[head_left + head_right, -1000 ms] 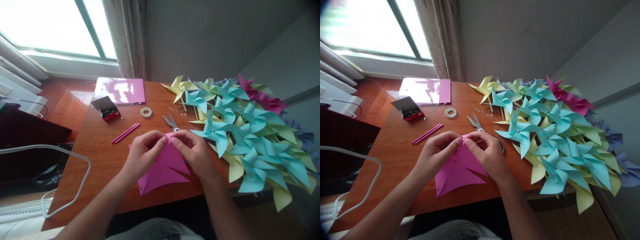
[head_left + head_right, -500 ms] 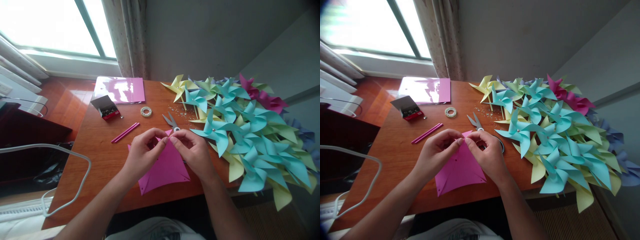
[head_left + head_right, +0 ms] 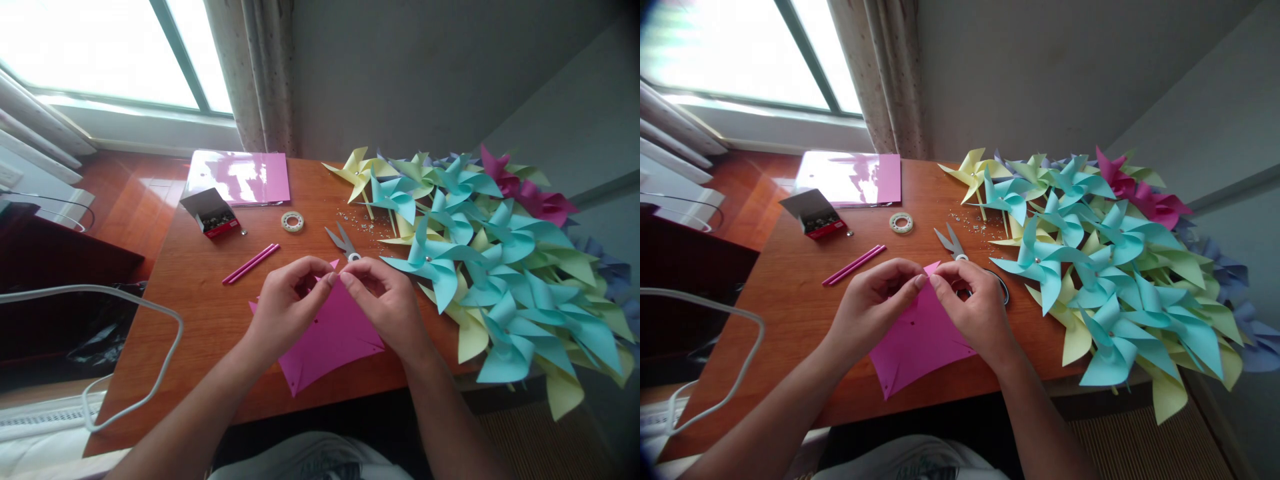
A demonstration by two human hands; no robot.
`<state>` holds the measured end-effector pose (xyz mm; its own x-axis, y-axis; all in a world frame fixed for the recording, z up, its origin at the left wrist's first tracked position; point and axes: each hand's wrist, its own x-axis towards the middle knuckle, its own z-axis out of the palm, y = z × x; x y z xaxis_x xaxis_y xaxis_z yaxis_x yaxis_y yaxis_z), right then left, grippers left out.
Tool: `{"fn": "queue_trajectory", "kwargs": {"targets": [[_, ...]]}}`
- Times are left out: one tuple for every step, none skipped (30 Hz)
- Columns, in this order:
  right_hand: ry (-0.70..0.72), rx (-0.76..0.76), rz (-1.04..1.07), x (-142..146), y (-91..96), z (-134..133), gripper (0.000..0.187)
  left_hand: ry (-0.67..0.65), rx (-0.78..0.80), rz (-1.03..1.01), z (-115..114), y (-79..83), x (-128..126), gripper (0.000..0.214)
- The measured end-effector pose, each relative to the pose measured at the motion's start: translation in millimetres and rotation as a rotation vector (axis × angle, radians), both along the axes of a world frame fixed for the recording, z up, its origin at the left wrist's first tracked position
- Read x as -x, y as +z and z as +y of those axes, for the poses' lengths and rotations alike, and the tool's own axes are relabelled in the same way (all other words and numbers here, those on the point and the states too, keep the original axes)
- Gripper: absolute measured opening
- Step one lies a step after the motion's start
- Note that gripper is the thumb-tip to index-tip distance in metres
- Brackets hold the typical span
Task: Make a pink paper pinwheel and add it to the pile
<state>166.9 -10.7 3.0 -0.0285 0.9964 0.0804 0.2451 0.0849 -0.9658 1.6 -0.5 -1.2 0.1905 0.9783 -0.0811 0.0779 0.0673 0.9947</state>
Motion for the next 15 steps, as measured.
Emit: {"fn": "queue_trajectory", "kwargs": {"targets": [[0.003,0.000,-0.001,0.2,0.1,-0.1,0.007,0.000,0.000,-0.004,-0.1,0.4,0.0,0.023],[0.005,0.000,-0.003,0.5,0.3,-0.2,0.007,0.000,-0.001,-0.008,-0.1,0.8,-0.1,0.023],[0.005,-0.001,-0.007,0.8,0.5,-0.2,0.007,0.000,-0.002,-0.009,-0.2,1.3,-0.2,0.023],[0.005,-0.004,-0.011,1.0,0.7,-0.2,0.007,-0.002,-0.004,-0.010,-0.3,1.7,-0.2,0.022],[0.004,-0.010,-0.017,1.2,0.9,-0.1,0.007,-0.005,-0.007,-0.010,-0.3,2.0,-0.3,0.022],[0.003,-0.016,-0.024,1.4,1.0,0.1,0.007,-0.009,-0.012,-0.008,-0.4,2.2,-0.3,0.022],[0.004,-0.023,-0.033,1.5,1.2,0.2,0.007,-0.014,-0.020,-0.006,-0.4,2.4,-0.3,0.021],[0.006,-0.030,-0.042,1.5,1.5,0.4,0.008,-0.018,-0.028,-0.002,-0.4,2.4,-0.2,0.020],[0.009,-0.038,-0.053,1.5,1.8,0.5,0.008,-0.020,-0.039,0.002,-0.5,2.4,-0.1,0.019],[0.011,-0.046,-0.064,1.5,2.3,0.6,0.008,-0.023,-0.049,0.009,-0.5,2.3,0.1,0.019],[0.012,-0.057,-0.078,1.6,2.9,0.5,0.008,-0.025,-0.059,0.018,-0.5,2.2,0.3,0.018],[0.012,-0.072,-0.098,1.6,3.7,0.3,0.009,-0.029,-0.069,0.029,-0.5,2.2,0.5,0.017],[0.011,-0.089,-0.125,1.7,4.6,0.0,0.009,-0.032,-0.078,0.040,-0.4,2.2,0.7,0.017],[0.011,-0.109,-0.154,1.8,5.7,-0.4,0.010,-0.035,-0.088,0.051,-0.4,2.3,0.9,0.016],[0.010,-0.130,-0.184,1.9,6.8,-0.8,0.010,-0.034,-0.098,0.061,-0.4,2.6,1.0,0.016]]}}
